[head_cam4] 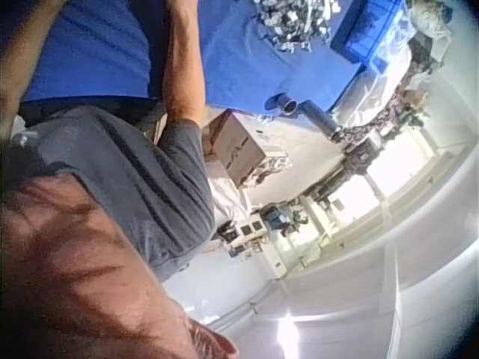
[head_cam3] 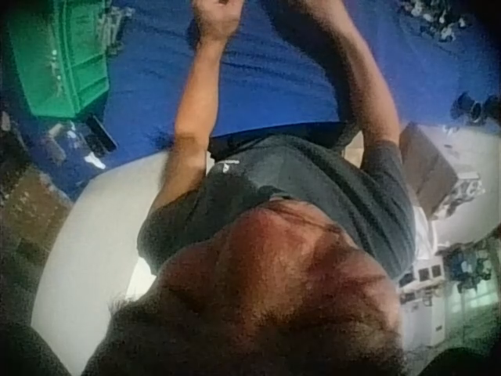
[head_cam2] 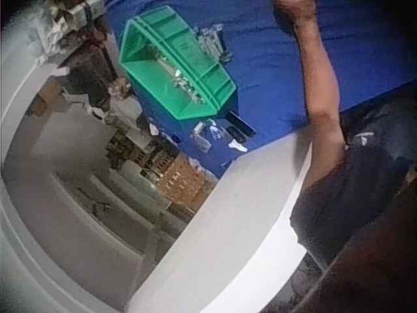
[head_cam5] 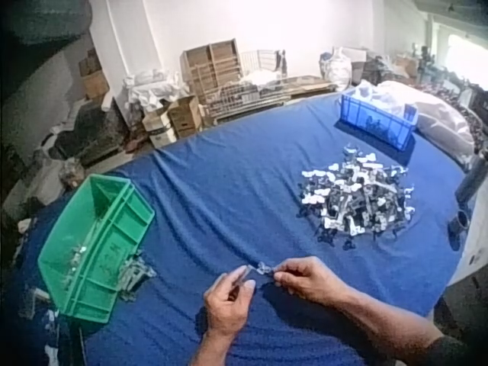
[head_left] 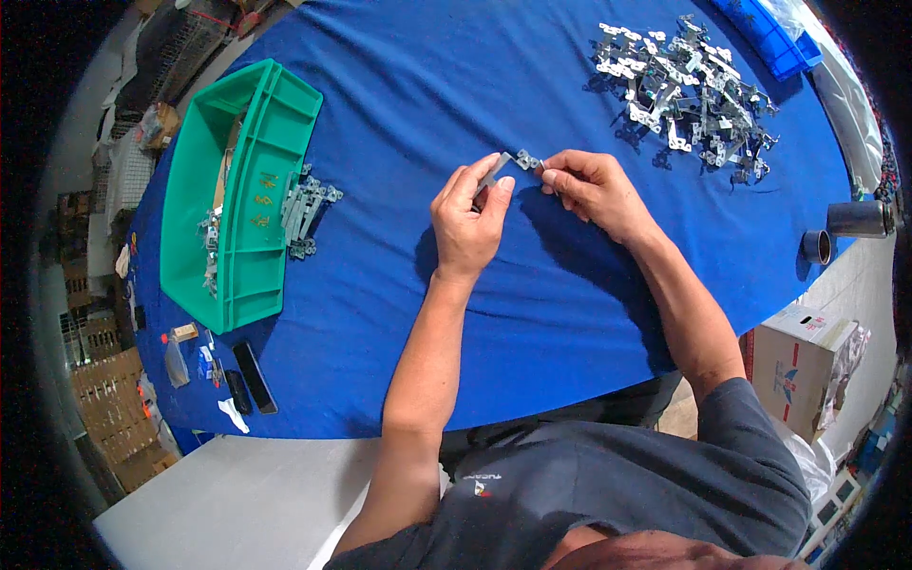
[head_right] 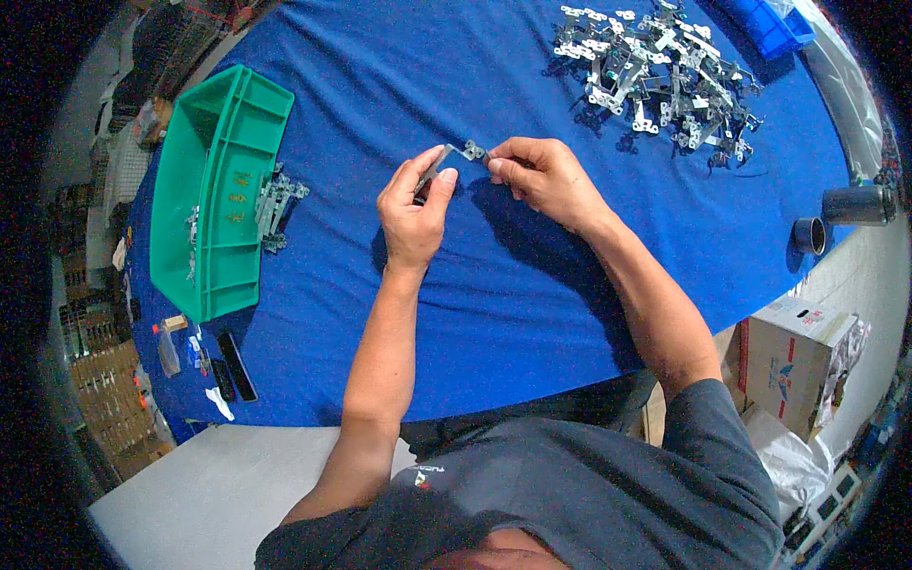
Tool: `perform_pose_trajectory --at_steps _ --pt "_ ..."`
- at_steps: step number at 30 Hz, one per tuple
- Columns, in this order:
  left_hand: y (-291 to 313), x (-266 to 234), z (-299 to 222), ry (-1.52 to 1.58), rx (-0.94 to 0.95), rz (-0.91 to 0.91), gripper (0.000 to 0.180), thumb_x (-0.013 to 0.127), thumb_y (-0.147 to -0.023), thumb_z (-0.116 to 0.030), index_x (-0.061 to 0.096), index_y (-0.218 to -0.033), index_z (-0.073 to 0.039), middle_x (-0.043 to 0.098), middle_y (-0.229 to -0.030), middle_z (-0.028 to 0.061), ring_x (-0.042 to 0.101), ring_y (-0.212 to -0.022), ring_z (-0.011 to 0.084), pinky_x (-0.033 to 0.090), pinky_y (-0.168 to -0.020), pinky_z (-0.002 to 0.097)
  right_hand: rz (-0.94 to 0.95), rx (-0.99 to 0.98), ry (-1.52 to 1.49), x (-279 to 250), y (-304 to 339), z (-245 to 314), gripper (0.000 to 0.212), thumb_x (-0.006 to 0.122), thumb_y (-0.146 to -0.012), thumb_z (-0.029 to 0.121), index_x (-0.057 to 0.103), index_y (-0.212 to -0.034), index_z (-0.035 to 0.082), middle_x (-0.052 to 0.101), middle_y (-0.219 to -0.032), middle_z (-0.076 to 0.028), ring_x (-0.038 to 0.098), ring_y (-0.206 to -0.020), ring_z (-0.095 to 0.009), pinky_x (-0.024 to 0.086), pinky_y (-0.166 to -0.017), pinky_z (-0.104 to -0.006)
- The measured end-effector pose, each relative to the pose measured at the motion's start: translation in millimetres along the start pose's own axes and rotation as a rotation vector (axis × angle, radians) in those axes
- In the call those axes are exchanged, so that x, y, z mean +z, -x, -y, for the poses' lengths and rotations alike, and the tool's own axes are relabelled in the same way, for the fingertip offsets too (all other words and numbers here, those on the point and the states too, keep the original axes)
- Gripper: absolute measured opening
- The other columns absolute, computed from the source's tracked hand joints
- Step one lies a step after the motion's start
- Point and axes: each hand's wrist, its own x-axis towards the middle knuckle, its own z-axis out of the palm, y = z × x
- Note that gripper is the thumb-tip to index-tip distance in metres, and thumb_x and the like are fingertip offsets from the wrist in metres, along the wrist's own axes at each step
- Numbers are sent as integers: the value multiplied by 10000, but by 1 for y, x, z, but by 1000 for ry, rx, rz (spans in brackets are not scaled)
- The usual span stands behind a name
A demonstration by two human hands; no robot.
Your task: The person assembles small metal brackets together by hand, then reaches over to a pile on the blue table to pick up more metal parts and attach them.
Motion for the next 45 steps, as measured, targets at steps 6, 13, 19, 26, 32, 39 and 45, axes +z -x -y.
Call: perform_pose_trajectory --at_steps 6,13,19,26,32,39,45 --pt "0 0 -4 39 -95 55 249 725 -869 -96 702 -1097 1 644 -836 29 532 -680 69 430 -601 229 13 -7 71 -2 0 0 190 587 -994 161 664 -1055 -1 626 -824 2 521 -635 -37 424 -503 -192" --pt "0 1 -5 1 -33 94 247 728 -857 -82 702 -1088 0 651 -827 37 540 -667 77 434 -591 239 -44 -98 -50 4 -1 -2 169 597 -989 161 645 -1031 5 605 -818 -1 537 -688 -46 471 -566 -216" --pt "2 3 -4 -4 42 129 230 719 -847 -61 687 -1061 19 630 -779 70 538 -577 115 427 -512 268 -24 -54 118 0 1 -1 157 627 -965 165 636 -1045 30 612 -825 -22 532 -653 -65 426 -515 -240" --pt "0 5 -4 12 23 87 228 718 -853 -65 688 -1063 18 622 -772 61 524 -579 102 421 -517 262 -228 -257 -125 -1 -4 -8 164 595 -992 196 637 -1031 42 579 -803 17 474 -616 -31 376 -505 -195" --pt "-1 1 -2 5 8 27 230 722 -854 -63 686 -1065 22 598 -757 49 492 -577 86 407 -518 257 -4 -9 15 0 1 3 192 573 -1006 198 643 -1033 21 625 -802 10 497 -591 -28 379 -462 -187" --pt "1 3 1 70 -39 17 233 726 -854 -70 686 -1064 23 601 -759 48 497 -583 88 403 -519 258 8 -14 49 0 1 0 192 569 -1008 185 641 -1039 10 629 -815 0 521 -615 -39 412 -480 -192" --pt "0 1 -1 18 -77 90 254 727 -872 -99 699 -1103 3 645 -849 14 531 -690 61 439 -608 229 34 -24 44 -1 1 0 173 576 -1001 160 635 -1053 7 623 -840 -7 533 -654 -43 448 -523 -202"
